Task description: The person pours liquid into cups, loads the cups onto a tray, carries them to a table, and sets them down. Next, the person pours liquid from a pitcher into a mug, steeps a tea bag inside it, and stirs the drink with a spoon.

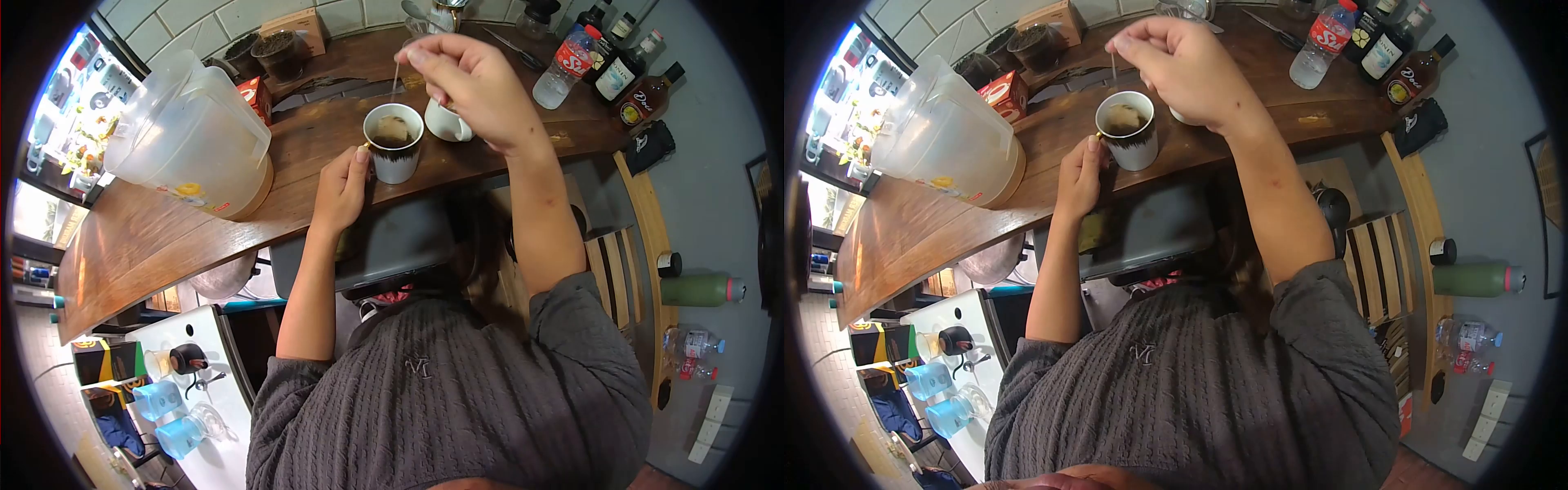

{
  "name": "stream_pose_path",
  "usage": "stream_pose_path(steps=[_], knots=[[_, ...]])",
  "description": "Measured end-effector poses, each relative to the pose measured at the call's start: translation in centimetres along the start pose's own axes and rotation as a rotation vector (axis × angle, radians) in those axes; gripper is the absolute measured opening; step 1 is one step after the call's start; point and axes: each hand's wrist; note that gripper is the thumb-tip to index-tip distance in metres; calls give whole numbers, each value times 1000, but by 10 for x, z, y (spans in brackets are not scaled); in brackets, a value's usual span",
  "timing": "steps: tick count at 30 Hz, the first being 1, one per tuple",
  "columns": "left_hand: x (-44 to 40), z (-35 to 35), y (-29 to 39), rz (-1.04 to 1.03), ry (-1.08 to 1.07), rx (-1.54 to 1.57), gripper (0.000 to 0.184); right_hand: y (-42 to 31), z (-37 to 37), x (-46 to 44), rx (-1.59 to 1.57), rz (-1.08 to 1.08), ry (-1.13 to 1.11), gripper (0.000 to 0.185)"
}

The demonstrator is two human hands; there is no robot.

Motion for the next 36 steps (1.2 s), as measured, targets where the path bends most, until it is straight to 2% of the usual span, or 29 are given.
stream_pose_path(steps=[4,7,11,15,19,22,26,29,33,35,36], knots=[[0,2,4,6,-6,-9,42,27,-5,9,60,-103,-63,23],[0,3,3,38,-22,-9,43,23,-8,8,1,-136,-13,24],[-1,1,0,17,-15,13,43,1,-8,0,-186,-61,-37,26],[-1,4,2,51,-70,3,47,-11,-11,0,-127,-10,-53,27],[0,4,1,54,-69,-15,47,-20,-11,0,-87,-61,-49,27],[0,4,0,48,-71,3,46,-5,-10,2,-111,36,-80,27],[-1,4,4,66,-70,4,47,20,-13,9,-70,-79,-71,26],[-1,3,1,65,-69,0,47,11,-14,8,-54,-125,-63,25],[-1,4,1,63,-70,0,47,-8,-6,-2,-97,2,-67,27],[-1,3,1,57,-68,5,47,-20,-7,-5,4,91,-84,27],[-1,3,1,53,-62,12,47,-35,-12,-5,-106,-73,-24,23]])
Point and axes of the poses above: each hand's wrist, its own x-axis away from the middle knuckle, its own z-axis out of the back of the hand, y = z × x, and after that the axes turned 7 degrees about -x, right-handed
